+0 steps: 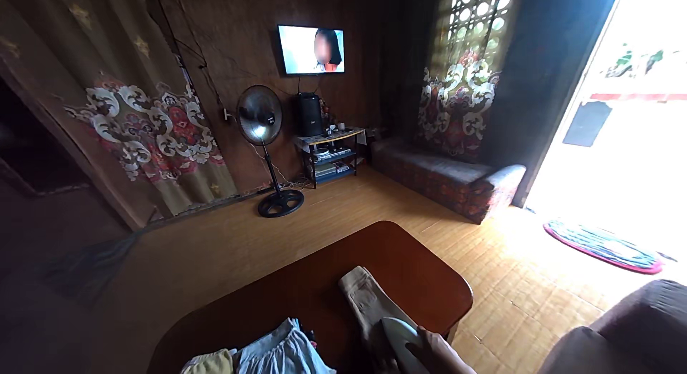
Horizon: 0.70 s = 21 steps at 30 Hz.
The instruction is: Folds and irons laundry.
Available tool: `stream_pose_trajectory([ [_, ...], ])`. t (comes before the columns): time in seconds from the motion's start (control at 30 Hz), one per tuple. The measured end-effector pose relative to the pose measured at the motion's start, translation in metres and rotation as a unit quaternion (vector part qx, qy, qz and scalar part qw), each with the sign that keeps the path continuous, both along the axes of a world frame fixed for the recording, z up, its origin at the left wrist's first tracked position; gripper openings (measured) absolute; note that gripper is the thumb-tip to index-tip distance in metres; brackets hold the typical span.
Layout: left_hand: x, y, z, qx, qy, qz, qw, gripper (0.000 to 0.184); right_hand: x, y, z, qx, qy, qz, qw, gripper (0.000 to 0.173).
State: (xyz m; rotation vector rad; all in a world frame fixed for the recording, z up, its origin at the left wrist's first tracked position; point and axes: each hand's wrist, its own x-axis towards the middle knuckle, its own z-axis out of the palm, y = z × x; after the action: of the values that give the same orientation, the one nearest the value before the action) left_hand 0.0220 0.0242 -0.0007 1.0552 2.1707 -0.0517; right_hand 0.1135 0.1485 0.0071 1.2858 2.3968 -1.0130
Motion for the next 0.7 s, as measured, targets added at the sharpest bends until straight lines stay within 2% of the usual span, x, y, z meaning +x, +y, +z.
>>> stream_pose_trajectory([
  [0.1, -0.006, -0.010, -0.008, 0.031, 0.031, 0.043, 0.998, 0.065, 0.011, 0.003, 0.002, 0.005, -0.009, 0.011, 1.000, 0.060],
  [0.2, -0.024, -0.014, -0.008, -0.005, 0.027, 0.047, 0.998, 0.079, 0.021, 0.004, 0.013, -0.005, -0.012, 0.033, 0.999, 0.057],
  [0.37, -0.019, -0.025, 0.013, -0.008, -0.015, 0.042, 0.999, 0.076, -0.004, 0.005, 0.039, -0.018, -0.006, 0.069, 0.997, 0.056],
  [0.43, -0.019, -0.023, 0.018, 0.011, -0.002, 0.068, 0.998, 0.080, -0.021, 0.007, 0.033, -0.020, -0.009, 0.074, 0.997, 0.055],
  [0.5, -0.018, -0.018, 0.006, 0.077, 0.026, 0.090, 0.993, 0.087, -0.029, 0.013, 0.016, -0.003, -0.001, 0.075, 0.997, 0.053],
  [0.57, -0.017, -0.014, -0.005, 0.112, 0.022, 0.067, 0.991, 0.092, -0.026, 0.015, 0.010, 0.006, -0.004, 0.078, 0.997, 0.053],
  [0.63, -0.015, -0.014, -0.010, 0.090, -0.002, 0.028, 0.996, 0.086, -0.010, 0.013, 0.011, 0.008, -0.012, 0.075, 0.997, 0.054],
  [0.7, -0.011, -0.015, -0.013, 0.054, -0.022, 0.011, 0.998, 0.071, 0.014, 0.006, 0.015, 0.007, -0.023, 0.068, 0.997, 0.052],
])
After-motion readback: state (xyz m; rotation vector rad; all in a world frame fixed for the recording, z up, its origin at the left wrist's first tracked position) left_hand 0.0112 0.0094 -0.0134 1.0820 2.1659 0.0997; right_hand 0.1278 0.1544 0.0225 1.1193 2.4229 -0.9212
